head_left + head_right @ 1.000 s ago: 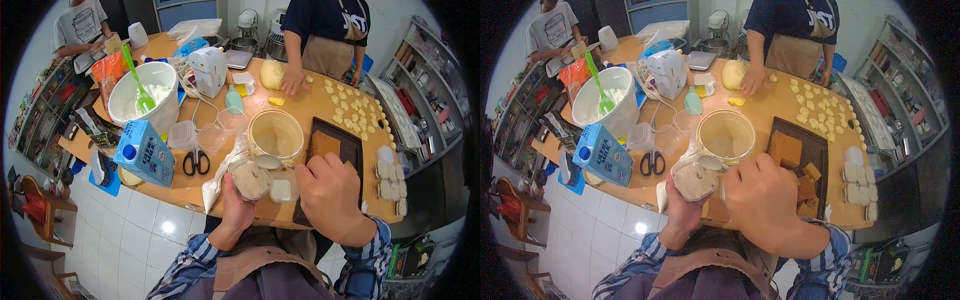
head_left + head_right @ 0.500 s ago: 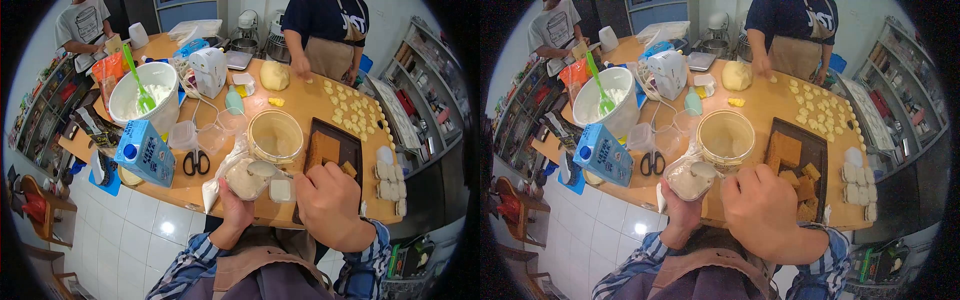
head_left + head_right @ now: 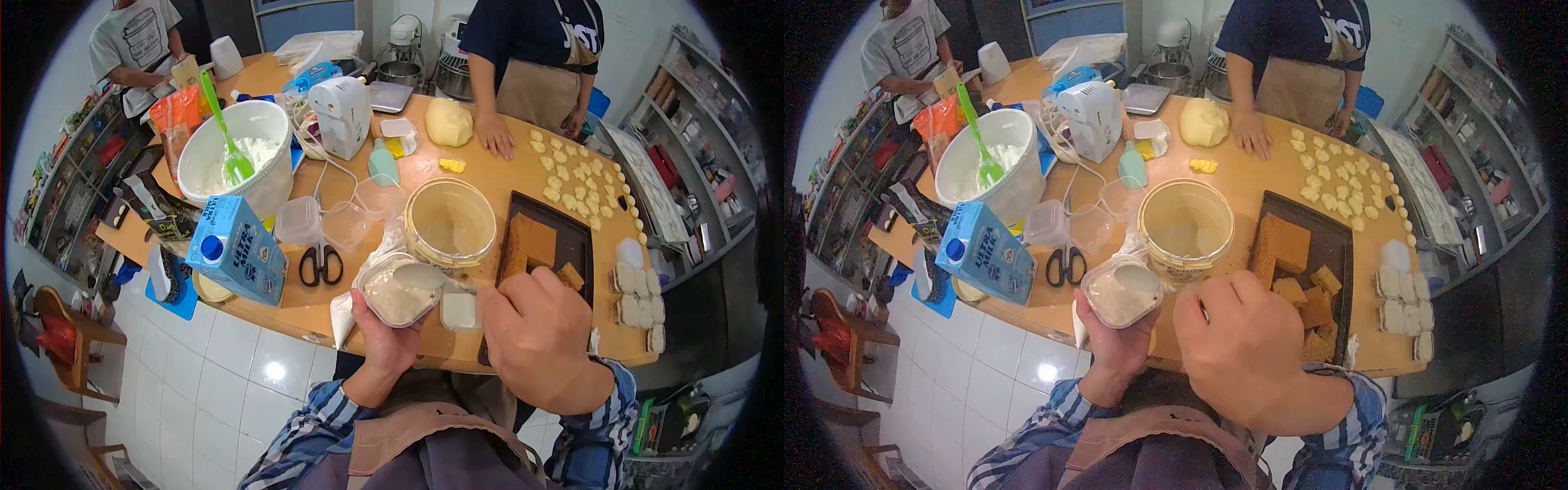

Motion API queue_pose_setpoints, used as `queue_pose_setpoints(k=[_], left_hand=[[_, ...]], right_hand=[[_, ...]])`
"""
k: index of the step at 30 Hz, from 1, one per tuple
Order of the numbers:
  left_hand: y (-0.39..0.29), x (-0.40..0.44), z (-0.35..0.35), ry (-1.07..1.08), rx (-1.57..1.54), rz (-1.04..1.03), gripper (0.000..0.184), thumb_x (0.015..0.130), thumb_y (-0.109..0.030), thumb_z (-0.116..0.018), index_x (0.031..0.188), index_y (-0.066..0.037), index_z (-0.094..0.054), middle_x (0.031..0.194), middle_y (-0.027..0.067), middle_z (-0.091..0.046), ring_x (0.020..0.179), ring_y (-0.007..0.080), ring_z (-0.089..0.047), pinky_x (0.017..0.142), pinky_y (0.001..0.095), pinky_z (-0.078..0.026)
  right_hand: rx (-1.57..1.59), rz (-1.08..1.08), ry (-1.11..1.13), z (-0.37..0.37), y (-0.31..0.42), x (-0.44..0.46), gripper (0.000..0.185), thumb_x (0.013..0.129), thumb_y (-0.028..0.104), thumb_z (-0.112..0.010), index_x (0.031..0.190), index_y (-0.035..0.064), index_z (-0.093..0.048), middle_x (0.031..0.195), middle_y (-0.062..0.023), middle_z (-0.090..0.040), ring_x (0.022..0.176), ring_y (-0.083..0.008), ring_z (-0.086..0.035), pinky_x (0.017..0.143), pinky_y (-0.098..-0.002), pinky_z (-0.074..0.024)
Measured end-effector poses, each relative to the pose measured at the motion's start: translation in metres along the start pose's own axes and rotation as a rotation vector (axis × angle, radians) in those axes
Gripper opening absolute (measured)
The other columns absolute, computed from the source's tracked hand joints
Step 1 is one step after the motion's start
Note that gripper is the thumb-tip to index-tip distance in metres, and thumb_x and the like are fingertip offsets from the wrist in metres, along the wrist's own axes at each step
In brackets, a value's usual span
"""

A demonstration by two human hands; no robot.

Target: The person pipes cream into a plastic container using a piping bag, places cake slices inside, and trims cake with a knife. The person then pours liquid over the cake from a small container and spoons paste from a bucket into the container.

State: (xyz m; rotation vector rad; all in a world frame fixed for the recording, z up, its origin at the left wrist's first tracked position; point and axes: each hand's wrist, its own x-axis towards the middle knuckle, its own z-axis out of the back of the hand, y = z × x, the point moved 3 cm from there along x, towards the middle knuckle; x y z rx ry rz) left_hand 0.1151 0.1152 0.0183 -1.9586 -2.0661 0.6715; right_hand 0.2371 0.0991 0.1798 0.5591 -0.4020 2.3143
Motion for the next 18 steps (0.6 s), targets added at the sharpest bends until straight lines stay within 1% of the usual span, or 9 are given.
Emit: queue_pose_setpoints(k=[3, 6, 12, 15, 18], left_hand=[[0.0012, 0.0021, 0.0042, 0.026, -0.018, 0.004, 0.073, 0.082, -0.069, -0.021, 0.127, -0.014, -0.037, 0.123, 0.006, -0.046, 0.112, 0.0231, -0.046, 0.091, 0.0384, -0.041], [0.0017, 0.0021, 0.0037, 0.027, -0.037, 0.007, 0.072, 0.082, -0.068, -0.021, 0.127, -0.014, -0.037, 0.123, 0.0062, -0.046, 0.112, 0.023, -0.047, 0.089, 0.038, -0.042], [0.0011, 0.0022, 0.0028, 0.038, -0.031, 0.006, 0.072, 0.082, -0.068, -0.021, 0.127, -0.014, -0.037, 0.122, 0.0059, -0.047, 0.109, 0.0227, -0.049, 0.087, 0.0374, -0.044], [-0.0001, 0.001, -0.0028, -0.027, -0.07, 0.013, 0.067, 0.082, -0.068, -0.024, 0.124, -0.018, -0.04, 0.115, 0.0026, -0.051, 0.1, 0.0199, -0.053, 0.075, 0.0346, -0.049], [0.0005, 0.0012, -0.0016, -0.003, -0.07, 0.01, 0.067, 0.082, -0.068, -0.024, 0.124, -0.018, -0.04, 0.115, 0.0024, -0.051, 0.099, 0.0196, -0.053, 0.074, 0.0342, -0.049]], right_hand=[[0.001, -0.002, 0.018, -0.0021, 0.0008, 0.0003, 0.018, 0.058, 0.013, -0.053, 0.072, 0.0027, -0.055, 0.065, -0.0065, -0.046, 0.061, -0.0212, -0.047, 0.045, -0.0302, -0.0393], [-0.025, -0.039, 0.033, -0.0012, -0.0013, 0.0022, 0.016, 0.057, 0.013, -0.053, 0.07, 0.0033, -0.053, 0.065, -0.0066, -0.046, 0.061, -0.0212, -0.047, 0.045, -0.0304, -0.0392], [-0.022, -0.033, -0.006, -0.0036, -0.0015, 0.0033, 0.013, 0.057, 0.012, -0.054, 0.067, 0.0046, -0.052, 0.064, -0.0066, -0.045, 0.06, -0.0215, -0.047, 0.046, -0.0305, -0.0394], [-0.019, -0.027, 0.004, -0.0063, -0.0009, 0.0036, 0.013, 0.057, 0.012, -0.054, 0.067, 0.0048, -0.052, 0.064, -0.0066, -0.045, 0.061, -0.0214, -0.047, 0.046, -0.0304, -0.0393], [-0.029, -0.034, 0.021, -0.0068, -0.0009, 0.0047, 0.013, 0.057, 0.012, -0.054, 0.067, 0.0045, -0.051, 0.064, -0.0066, -0.045, 0.061, -0.0214, -0.047, 0.046, -0.0306, -0.0394]])
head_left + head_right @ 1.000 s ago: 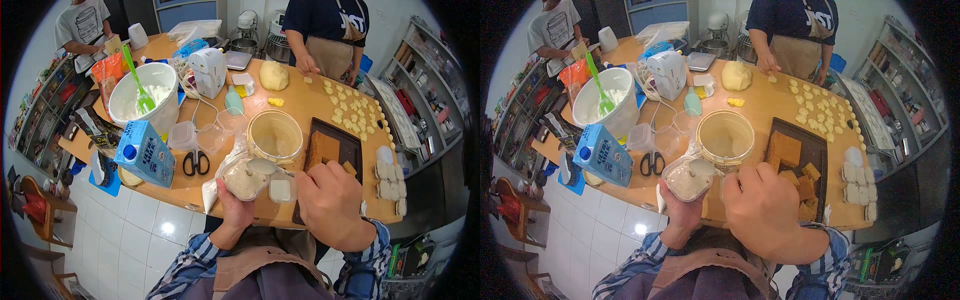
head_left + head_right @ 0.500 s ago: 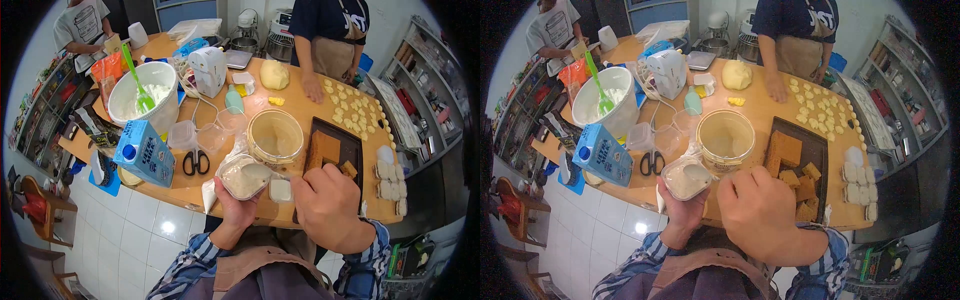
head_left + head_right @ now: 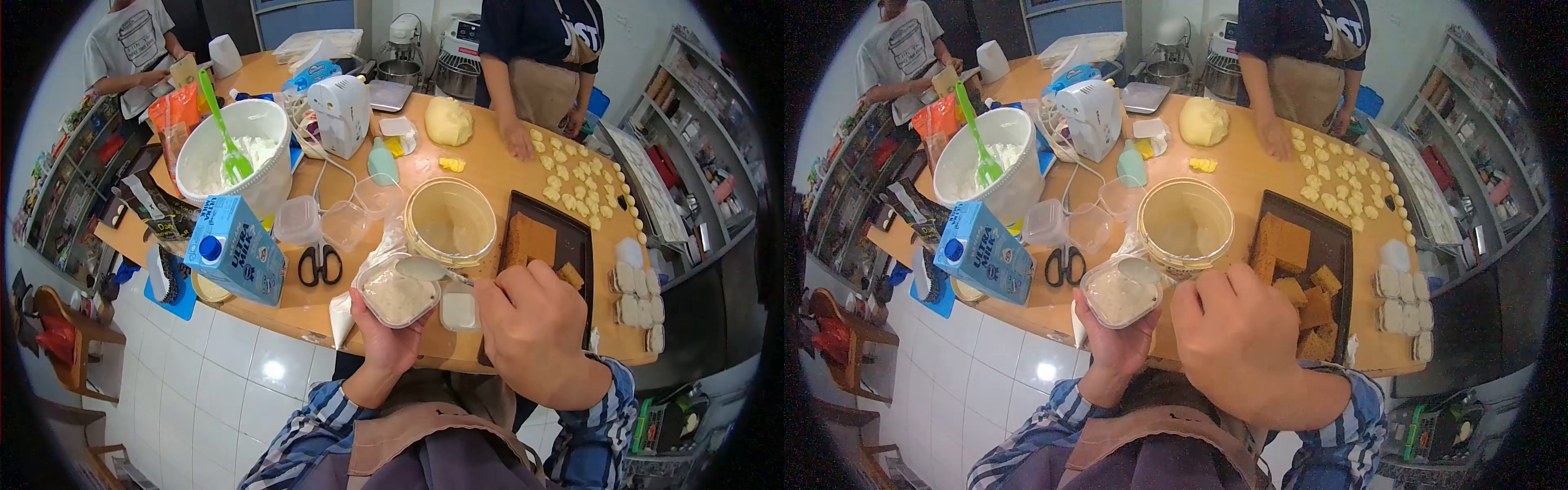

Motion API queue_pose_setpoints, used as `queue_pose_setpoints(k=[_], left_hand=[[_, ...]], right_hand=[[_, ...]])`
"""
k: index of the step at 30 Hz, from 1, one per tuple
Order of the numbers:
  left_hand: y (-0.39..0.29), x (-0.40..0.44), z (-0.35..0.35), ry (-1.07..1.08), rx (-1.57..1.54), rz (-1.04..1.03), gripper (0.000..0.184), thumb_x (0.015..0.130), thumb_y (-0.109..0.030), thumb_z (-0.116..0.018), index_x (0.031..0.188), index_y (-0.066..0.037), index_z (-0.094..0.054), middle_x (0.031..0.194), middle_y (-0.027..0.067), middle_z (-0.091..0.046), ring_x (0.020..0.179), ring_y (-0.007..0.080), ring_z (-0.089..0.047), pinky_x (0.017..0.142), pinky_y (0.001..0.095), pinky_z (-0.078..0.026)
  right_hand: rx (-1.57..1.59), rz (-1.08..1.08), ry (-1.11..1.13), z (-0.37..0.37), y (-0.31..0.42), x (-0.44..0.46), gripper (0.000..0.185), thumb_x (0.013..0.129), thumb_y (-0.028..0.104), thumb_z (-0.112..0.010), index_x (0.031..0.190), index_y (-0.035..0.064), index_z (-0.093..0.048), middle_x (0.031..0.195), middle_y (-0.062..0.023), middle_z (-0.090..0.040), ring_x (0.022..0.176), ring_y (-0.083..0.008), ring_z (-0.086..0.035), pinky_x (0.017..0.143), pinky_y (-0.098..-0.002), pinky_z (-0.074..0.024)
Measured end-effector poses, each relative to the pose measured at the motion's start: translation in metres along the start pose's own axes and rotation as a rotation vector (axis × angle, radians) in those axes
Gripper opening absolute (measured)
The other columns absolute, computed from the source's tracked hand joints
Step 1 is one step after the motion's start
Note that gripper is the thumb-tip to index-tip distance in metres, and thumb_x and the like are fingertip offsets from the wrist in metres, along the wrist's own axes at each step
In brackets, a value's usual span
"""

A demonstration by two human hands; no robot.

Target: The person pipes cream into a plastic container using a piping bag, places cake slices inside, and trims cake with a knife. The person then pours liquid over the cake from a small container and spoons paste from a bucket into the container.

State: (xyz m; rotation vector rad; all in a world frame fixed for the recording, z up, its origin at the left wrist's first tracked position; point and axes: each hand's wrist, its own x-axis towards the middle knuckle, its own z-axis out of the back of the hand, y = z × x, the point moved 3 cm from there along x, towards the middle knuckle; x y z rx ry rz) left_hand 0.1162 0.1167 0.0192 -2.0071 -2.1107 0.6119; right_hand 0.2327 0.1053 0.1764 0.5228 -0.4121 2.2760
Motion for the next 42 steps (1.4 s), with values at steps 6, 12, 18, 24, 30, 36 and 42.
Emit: queue_pose_setpoints(k=[6, 12, 18, 24, 30, 36, 42], left_hand=[[0.001, 0.0, 0.001, -0.013, 0.023, -0.029, 0.067, 0.083, -0.067, -0.023, 0.124, -0.017, -0.039, 0.116, 0.0026, -0.051, 0.101, 0.0199, -0.053, 0.076, 0.0346, -0.047], [0.002, 0.0, 0.005, -0.053, 0.073, -0.062, 0.068, 0.083, -0.067, -0.024, 0.126, -0.017, -0.038, 0.119, 0.004, -0.048, 0.107, 0.0218, -0.049, 0.085, 0.0371, -0.043], [0.002, 0.001, 0.008, -0.013, 0.093, -0.107, 0.069, 0.082, -0.067, -0.027, 0.127, -0.016, -0.036, 0.123, 0.0041, -0.046, 0.109, 0.0222, -0.048, 0.089, 0.039, -0.042], [0.003, 0.002, 0.008, -0.027, 0.115, -0.168, 0.071, 0.081, -0.068, -0.029, 0.128, -0.015, -0.035, 0.124, 0.0045, -0.046, 0.112, 0.0217, -0.046, 0.091, 0.0397, -0.041], [0.002, 0.002, 0.007, 0.001, 0.136, -0.191, 0.071, 0.08, -0.068, -0.032, 0.128, -0.015, -0.035, 0.124, 0.0037, -0.045, 0.113, 0.0214, -0.045, 0.092, 0.0398, -0.04], [0.001, 0.002, 0.008, -0.006, 0.137, -0.193, 0.072, 0.08, -0.068, -0.032, 0.128, -0.016, -0.036, 0.123, 0.0038, -0.046, 0.112, 0.0211, -0.046, 0.092, 0.0395, -0.04], [0.002, 0.002, 0.009, -0.012, 0.06, -0.111, 0.069, 0.082, -0.067, -0.026, 0.126, -0.016, -0.038, 0.121, 0.0041, -0.048, 0.111, 0.0218, -0.047, 0.092, 0.0399, -0.04]], right_hand=[[-0.038, -0.01, -0.019, 0.001, -0.001, 0.001, 0.014, 0.057, 0.012, -0.054, 0.068, 0.0039, -0.052, 0.065, -0.0064, -0.046, 0.061, -0.0211, -0.047, 0.046, -0.0308, -0.0393], [-0.072, 0.02, -0.048, 0.0, 0.001, 0.001, 0.015, 0.057, 0.012, -0.054, 0.069, 0.0035, -0.053, 0.065, -0.0056, -0.046, 0.061, -0.02, -0.047, 0.045, -0.0293, -0.0383], [-0.088, 0.012, -0.037, -0.004, 0.004, 0.002, 0.015, 0.058, 0.014, -0.054, 0.069, 0.0037, -0.054, 0.064, -0.0048, -0.046, 0.061, -0.0192, -0.048, 0.046, -0.0291, -0.0383], [-0.102, 0.03, -0.041, -0.005, 0.006, 0.003, 0.015, 0.058, 0.015, -0.054, 0.068, 0.004, -0.055, 0.064, -0.0045, -0.046, 0.061, -0.0185, -0.048, 0.045, -0.0287, -0.0385], [-0.115, 0.03, -0.037, -0.005, 0.006, 0.004, 0.015, 0.059, 0.015, -0.054, 0.069, 0.0034, -0.055, 0.064, -0.0046, -0.046, 0.061, -0.0185, -0.048, 0.045, -0.0283, -0.0381], [-0.109, 0.023, -0.019, -0.001, 0.007, 0.005, 0.017, 0.058, 0.014, -0.054, 0.071, 0.0023, -0.056, 0.064, -0.0047, -0.046, 0.061, -0.019, -0.048, 0.046, -0.0283, -0.0379], [-0.123, 0.025, -0.074, 0.002, 0.005, 0.006, 0.017, 0.058, 0.014, -0.054, 0.071, 0.0029, -0.056, 0.064, -0.0048, -0.046, 0.061, -0.019, -0.047, 0.047, -0.0287, -0.0373]])
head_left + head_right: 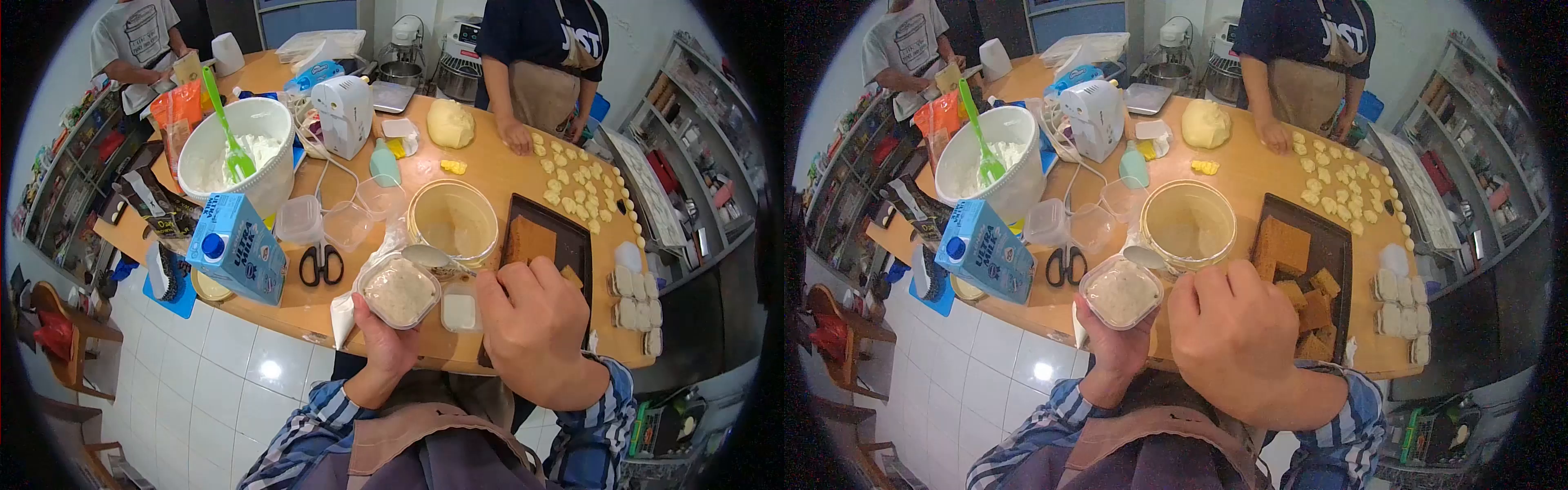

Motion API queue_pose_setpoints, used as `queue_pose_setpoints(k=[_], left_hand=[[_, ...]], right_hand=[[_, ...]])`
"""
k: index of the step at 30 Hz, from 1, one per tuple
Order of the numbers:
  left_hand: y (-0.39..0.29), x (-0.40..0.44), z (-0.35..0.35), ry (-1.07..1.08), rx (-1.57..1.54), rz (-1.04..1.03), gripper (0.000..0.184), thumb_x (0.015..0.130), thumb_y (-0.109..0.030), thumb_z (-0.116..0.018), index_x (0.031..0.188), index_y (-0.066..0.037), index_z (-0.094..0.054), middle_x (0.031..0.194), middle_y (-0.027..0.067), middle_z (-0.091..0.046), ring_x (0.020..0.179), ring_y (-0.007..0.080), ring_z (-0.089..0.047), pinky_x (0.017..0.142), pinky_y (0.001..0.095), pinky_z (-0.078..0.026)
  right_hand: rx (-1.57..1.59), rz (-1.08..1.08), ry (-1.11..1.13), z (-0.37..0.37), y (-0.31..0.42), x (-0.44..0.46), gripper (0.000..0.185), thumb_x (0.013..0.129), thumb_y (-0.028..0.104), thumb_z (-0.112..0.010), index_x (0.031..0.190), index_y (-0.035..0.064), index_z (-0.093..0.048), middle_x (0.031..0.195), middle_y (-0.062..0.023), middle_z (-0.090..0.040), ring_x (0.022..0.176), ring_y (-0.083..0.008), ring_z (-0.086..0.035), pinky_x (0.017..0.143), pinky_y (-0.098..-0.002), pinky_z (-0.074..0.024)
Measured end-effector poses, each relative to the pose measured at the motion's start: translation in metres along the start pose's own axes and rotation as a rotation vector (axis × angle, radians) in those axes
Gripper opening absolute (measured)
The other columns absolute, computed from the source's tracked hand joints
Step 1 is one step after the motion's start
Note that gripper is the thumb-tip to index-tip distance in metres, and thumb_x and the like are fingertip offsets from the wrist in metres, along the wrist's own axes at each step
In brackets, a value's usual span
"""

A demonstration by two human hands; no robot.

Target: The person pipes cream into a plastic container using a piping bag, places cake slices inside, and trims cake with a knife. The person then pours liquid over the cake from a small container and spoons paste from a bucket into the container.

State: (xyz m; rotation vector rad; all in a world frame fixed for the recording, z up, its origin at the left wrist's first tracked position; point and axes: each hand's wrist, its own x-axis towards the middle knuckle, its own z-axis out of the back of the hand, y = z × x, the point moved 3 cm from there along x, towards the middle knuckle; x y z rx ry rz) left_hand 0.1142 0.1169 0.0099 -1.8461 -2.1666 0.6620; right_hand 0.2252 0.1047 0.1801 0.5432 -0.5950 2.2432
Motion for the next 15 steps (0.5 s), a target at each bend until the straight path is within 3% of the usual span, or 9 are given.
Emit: queue_pose_setpoints(k=[6, 9, 15], left_hand=[[-0.0028, -0.0035, -0.0104, 0.026, -0.073, 0.147, 0.067, 0.083, -0.067, -0.022, 0.121, -0.016, -0.043, 0.113, 0.0027, -0.053, 0.1, 0.019, -0.054, 0.075, 0.0324, -0.049], [0.0003, -0.0024, -0.0036, 0.136, -0.089, 0.185, 0.07, 0.082, -0.068, -0.023, 0.123, -0.014, -0.04, 0.116, 0.0041, -0.052, 0.104, 0.0201, -0.053, 0.082, 0.035, -0.046], [0.0016, -0.0055, -0.0067, 0.121, -0.073, 0.213, 0.071, 0.081, -0.069, -0.023, 0.122, -0.014, -0.042, 0.115, 0.0037, -0.052, 0.102, 0.0191, -0.053, 0.08, 0.0346, -0.046]], right_hand=[[-0.006, 0.051, -0.031, 0.0018, 0.0003, 0.0011, 0.02, 0.057, 0.015, -0.054, 0.073, 0.0028, -0.057, 0.064, -0.004, -0.046, 0.061, -0.0183, -0.046, 0.047, -0.0285, -0.0356], [-0.002, 0.069, -0.008, 0.0023, 0.0012, 0.0021, 0.02, 0.056, 0.015, -0.054, 0.072, 0.0033, -0.057, 0.064, -0.0035, -0.045, 0.062, -0.0182, -0.046, 0.048, -0.0281, -0.0349], [-0.016, 0.084, 0.025, -0.0009, 0.0024, 0.0033, 0.02, 0.056, 0.016, -0.054, 0.071, 0.0034, -0.058, 0.064, -0.0033, -0.046, 0.062, -0.0184, -0.046, 0.049, -0.0279, -0.0346]])
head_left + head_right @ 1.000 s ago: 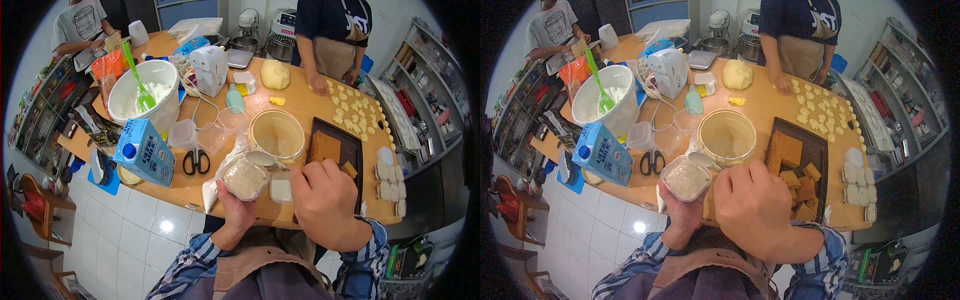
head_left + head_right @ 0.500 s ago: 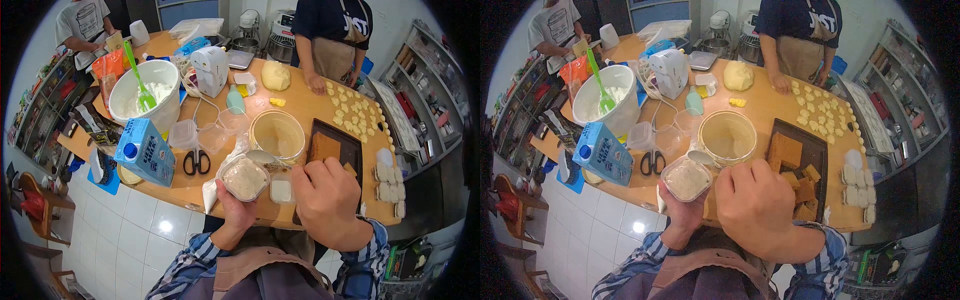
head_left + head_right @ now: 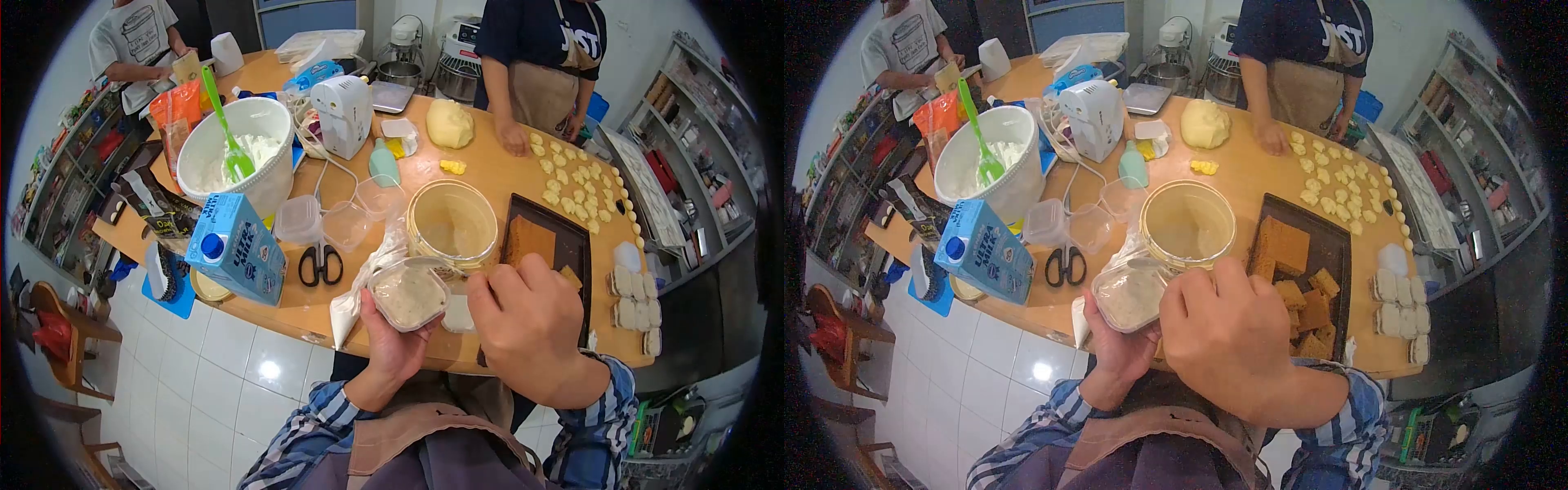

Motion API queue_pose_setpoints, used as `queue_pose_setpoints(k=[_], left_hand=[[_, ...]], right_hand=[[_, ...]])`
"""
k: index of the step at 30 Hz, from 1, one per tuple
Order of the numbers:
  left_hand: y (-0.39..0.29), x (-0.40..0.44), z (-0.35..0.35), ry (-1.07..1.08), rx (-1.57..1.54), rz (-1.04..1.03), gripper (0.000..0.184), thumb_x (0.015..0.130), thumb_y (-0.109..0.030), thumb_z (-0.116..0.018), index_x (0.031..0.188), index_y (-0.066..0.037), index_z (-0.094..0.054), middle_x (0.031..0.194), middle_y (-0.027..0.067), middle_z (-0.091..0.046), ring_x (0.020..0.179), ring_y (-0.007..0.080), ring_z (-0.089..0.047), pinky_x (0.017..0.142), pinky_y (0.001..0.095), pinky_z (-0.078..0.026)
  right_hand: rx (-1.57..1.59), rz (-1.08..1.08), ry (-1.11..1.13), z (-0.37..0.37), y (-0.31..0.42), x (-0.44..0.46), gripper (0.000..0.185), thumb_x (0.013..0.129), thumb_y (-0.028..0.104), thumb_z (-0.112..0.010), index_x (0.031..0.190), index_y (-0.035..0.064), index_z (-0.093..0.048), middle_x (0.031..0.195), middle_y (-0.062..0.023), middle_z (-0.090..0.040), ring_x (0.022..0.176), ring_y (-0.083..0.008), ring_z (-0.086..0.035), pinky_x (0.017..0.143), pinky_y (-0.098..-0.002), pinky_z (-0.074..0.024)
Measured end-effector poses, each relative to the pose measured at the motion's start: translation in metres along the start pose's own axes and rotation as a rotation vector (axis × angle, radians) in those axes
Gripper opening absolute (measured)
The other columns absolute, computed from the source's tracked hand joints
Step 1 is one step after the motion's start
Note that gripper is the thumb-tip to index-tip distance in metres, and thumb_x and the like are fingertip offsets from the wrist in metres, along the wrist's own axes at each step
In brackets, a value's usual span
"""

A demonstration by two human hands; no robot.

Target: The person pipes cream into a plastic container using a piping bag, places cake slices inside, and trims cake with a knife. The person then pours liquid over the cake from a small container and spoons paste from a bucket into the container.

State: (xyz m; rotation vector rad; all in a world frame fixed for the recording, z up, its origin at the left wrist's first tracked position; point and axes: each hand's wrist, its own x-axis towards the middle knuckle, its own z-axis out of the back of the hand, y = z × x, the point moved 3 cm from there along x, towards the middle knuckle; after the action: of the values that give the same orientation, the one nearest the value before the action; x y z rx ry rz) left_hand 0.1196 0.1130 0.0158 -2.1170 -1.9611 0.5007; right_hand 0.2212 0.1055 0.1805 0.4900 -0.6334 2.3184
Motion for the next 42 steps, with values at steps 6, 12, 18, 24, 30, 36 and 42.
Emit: queue_pose_setpoints(k=[6, 12, 18, 24, 30, 36, 42], left_hand=[[0.0, -0.001, -0.002, -0.025, 0.006, 0.006, 0.071, 0.081, -0.069, -0.022, 0.122, -0.014, -0.042, 0.116, 0.0036, -0.052, 0.102, 0.0187, -0.053, 0.08, 0.0343, -0.046], [0.0, -0.001, -0.006, -0.064, 0.022, -0.006, 0.071, 0.082, -0.069, -0.021, 0.121, -0.014, -0.042, 0.115, 0.0035, -0.052, 0.098, 0.0175, -0.053, 0.075, 0.0315, -0.046], [0.001, -0.001, -0.003, -0.051, 0.013, 0.006, 0.071, 0.082, -0.069, -0.021, 0.121, -0.014, -0.043, 0.114, 0.0036, -0.053, 0.096, 0.0174, -0.054, 0.072, 0.0306, -0.046], [0.003, 0.002, 0.005, 0.04, -0.073, 0.029, 0.072, 0.082, -0.069, -0.021, 0.121, -0.014, -0.042, 0.114, 0.0052, -0.053, 0.098, 0.0196, -0.055, 0.075, 0.0337, -0.049], [0.002, 0.002, 0.002, 0.067, -0.172, 0.117, 0.072, 0.082, -0.068, -0.021, 0.122, -0.013, -0.042, 0.114, 0.0083, -0.053, 0.097, 0.0235, -0.057, 0.075, 0.039, -0.053], [0.006, 0.0, 0.0, 0.07, -0.201, 0.295, 0.07, 0.083, -0.066, -0.022, 0.121, -0.011, -0.044, 0.111, 0.0113, -0.054, 0.091, 0.0268, -0.06, 0.074, 0.0383, -0.053], [0.009, -0.001, 0.001, 0.112, -0.292, 0.467, 0.069, 0.083, -0.065, -0.026, 0.122, -0.011, -0.044, 0.109, 0.0122, -0.055, 0.081, 0.03, -0.059, 0.069, 0.0354, -0.053]], right_hand=[[-0.005, 0.001, -0.011, -0.002, 0.001, 0.0, 0.019, 0.056, 0.016, -0.054, 0.07, 0.0035, -0.058, 0.064, -0.0033, -0.046, 0.062, -0.0184, -0.046, 0.049, -0.0281, -0.0343], [-0.021, 0.001, 0.0, -0.003, 0.002, 0.001, 0.018, 0.056, 0.016, -0.054, 0.069, 0.004, -0.056, 0.063, -0.0036, -0.045, 0.062, -0.0185, -0.045, 0.048, -0.0281, -0.0337], [-0.031, -0.005, -0.034, 0.0, 0.001, 0.001, 0.016, 0.056, 0.015, -0.053, 0.068, 0.0046, -0.055, 0.063, -0.0035, -0.044, 0.062, -0.0187, -0.045, 0.048, -0.0283, -0.034], [0.012, -0.004, -0.053, 0.006, -0.003, -0.003, 0.022, 0.056, 0.016, -0.054, 0.074, 0.0036, -0.058, 0.064, -0.0027, -0.045, 0.064, -0.0184, -0.046, 0.047, -0.0284, -0.036], [0.086, -0.004, -0.042, 0.012, -0.005, -0.006, 0.023, 0.056, 0.017, -0.054, 0.075, 0.0039, -0.059, 0.064, -0.0017, -0.045, 0.063, -0.0176, -0.046, 0.048, -0.0283, -0.0372], [0.084, 0.009, -0.058, 0.012, -0.005, -0.006, 0.023, 0.055, 0.018, -0.054, 0.074, 0.0046, -0.058, 0.065, -0.0015, -0.045, 0.064, -0.0178, -0.046, 0.048, -0.0278, -0.0369], [0.079, 0.013, -0.007, 0.013, -0.008, -0.008, 0.022, 0.055, 0.018, -0.055, 0.073, 0.005, -0.058, 0.065, -0.0014, -0.046, 0.065, -0.0182, -0.046, 0.049, -0.0292, -0.0365]])
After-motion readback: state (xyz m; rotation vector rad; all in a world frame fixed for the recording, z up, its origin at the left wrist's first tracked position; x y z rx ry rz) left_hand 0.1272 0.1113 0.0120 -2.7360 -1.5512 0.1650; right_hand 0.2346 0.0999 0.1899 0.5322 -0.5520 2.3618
